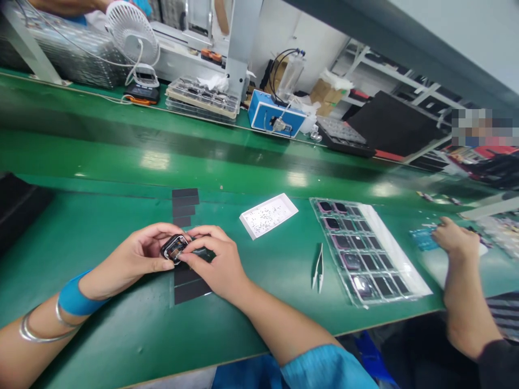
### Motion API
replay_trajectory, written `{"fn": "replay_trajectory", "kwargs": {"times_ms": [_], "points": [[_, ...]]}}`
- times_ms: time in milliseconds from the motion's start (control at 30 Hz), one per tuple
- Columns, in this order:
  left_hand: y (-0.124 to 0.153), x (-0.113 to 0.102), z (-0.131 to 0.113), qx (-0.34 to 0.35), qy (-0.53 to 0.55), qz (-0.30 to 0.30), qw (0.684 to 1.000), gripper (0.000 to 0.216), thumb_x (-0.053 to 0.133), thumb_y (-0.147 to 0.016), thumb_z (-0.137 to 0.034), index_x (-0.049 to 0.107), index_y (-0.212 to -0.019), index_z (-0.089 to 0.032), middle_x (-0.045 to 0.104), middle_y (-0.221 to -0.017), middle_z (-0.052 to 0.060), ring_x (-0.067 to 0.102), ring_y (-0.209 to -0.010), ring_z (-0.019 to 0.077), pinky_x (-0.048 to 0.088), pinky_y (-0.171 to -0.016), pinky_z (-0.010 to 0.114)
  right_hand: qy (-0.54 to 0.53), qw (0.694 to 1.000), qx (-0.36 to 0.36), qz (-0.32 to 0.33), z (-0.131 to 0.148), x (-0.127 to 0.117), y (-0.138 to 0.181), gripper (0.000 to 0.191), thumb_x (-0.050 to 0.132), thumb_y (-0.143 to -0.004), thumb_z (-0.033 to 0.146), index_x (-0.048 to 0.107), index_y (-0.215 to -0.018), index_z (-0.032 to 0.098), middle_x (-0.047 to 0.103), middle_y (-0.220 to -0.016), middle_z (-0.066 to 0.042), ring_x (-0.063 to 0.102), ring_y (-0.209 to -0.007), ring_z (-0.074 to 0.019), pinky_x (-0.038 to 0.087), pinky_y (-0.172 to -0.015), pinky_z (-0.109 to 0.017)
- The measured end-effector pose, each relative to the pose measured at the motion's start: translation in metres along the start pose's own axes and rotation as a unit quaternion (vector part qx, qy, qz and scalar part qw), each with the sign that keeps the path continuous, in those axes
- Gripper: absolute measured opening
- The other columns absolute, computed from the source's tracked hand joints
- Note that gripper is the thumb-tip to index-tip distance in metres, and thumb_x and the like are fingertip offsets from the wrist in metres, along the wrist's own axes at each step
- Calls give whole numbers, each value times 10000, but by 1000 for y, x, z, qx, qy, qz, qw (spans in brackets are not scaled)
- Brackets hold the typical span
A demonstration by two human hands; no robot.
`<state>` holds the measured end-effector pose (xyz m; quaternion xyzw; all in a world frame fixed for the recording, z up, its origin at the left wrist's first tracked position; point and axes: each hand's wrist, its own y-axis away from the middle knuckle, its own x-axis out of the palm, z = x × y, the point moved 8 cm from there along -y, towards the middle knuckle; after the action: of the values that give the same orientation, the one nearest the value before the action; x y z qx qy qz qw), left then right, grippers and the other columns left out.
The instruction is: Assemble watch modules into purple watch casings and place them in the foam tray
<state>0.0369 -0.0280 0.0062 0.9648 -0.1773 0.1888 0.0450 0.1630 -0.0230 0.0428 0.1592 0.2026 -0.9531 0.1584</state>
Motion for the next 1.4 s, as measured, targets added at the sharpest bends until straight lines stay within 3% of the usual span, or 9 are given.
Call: {"fn": "replay_trajectory", "kwargs": {"times_ms": [300, 400, 500, 633, 733, 833, 967, 1233, 1400], "points": [[-2, -3, 5, -27, 40, -30, 998, 409, 774, -636, -102, 646, -1006, -219, 685, -993, 39, 633, -890, 151, 500, -774, 208, 137, 983, -116, -21, 26, -3, 3, 42, 607, -794, 201, 595, -778, 237, 632, -983, -36, 578, -947, -185, 443, -903, -401], [-1, -7, 5, -33, 61, -56, 996, 430, 783, -625, -118, 635, -1016, -215, 670, -1028, 45, 631, -889, 160, 504, -775, 227, 207, 962, -127, -124, 29, -37, -2, 84, 574, -815, 203, 576, -737, 235, 648, -797, -10, 606, -786, -169, 452, -876, -392], [-2, -7, 4, -30, 91, -56, 994, 422, 772, -647, -134, 620, -1031, -220, 670, -1008, 38, 632, -872, 153, 502, -781, 234, 305, 914, -57, -261, 15, -94, -6, 103, 572, -794, 223, 584, -692, 222, 611, -654, -1, 584, -656, -173, 469, -726, -347], [-2, -7, 3, -25, 115, -47, 992, 394, 759, -668, -135, 606, -1022, -213, 674, -989, 38, 632, -888, 149, 495, -798, 238, 402, 890, 33, -210, -15, -130, -20, 87, 563, -730, 209, 649, -718, 197, 657, -707, -40, 597, -679, -218, 457, -733, -398], [-1, -5, 4, -23, 123, -34, 992, 392, 757, -664, -118, 607, -1015, -207, 676, -988, 42, 634, -879, 143, 491, -801, 235, 345, 921, 27, -182, -16, -116, -20, 110, 556, -749, 217, 664, -753, 200, 687, -794, -51, 621, -774, -231, 465, -781, -407], [-2, -3, 6, -25, 123, -23, 992, 402, 764, -646, -108, 610, -1007, -198, 670, -998, 55, 638, -867, 152, 497, -782, 241, 151, 983, 18, -106, -10, -66, -15, 70, 584, -782, 235, 645, -762, 206, 695, -814, -31, 645, -794, -191, 506, -762, -338], [-3, -1, 10, -30, 108, -16, 994, 424, 779, -624, -113, 617, -1005, -201, 669, -979, 47, 630, -854, 152, 492, -763, 237, 16, 999, 34, -35, -6, -11, -3, 27, 614, -764, 201, 628, -741, 197, 693, -799, -36, 656, -777, -176, 531, -758, -321], [-4, 2, 8, -13, 90, -7, 996, 422, 787, -612, -105, 631, -991, -205, 671, -965, 43, 623, -872, 151, 486, -765, 233, -2, 998, 28, -53, -8, -8, 0, 42, 623, -738, 164, 630, -724, 203, 695, -783, -30, 663, -787, -177, 533, -802, -339], [-3, 2, 10, -15, 63, -26, 998, 416, 792, -604, -115, 636, -978, -206, 671, -954, 41, 616, -877, 162, 482, -778, 254, 54, 996, -9, -71, -3, -7, 2, 74, 605, -753, 157, 608, -708, 215, 688, -740, -15, 656, -736, -167, 531, -815, -349]]}}
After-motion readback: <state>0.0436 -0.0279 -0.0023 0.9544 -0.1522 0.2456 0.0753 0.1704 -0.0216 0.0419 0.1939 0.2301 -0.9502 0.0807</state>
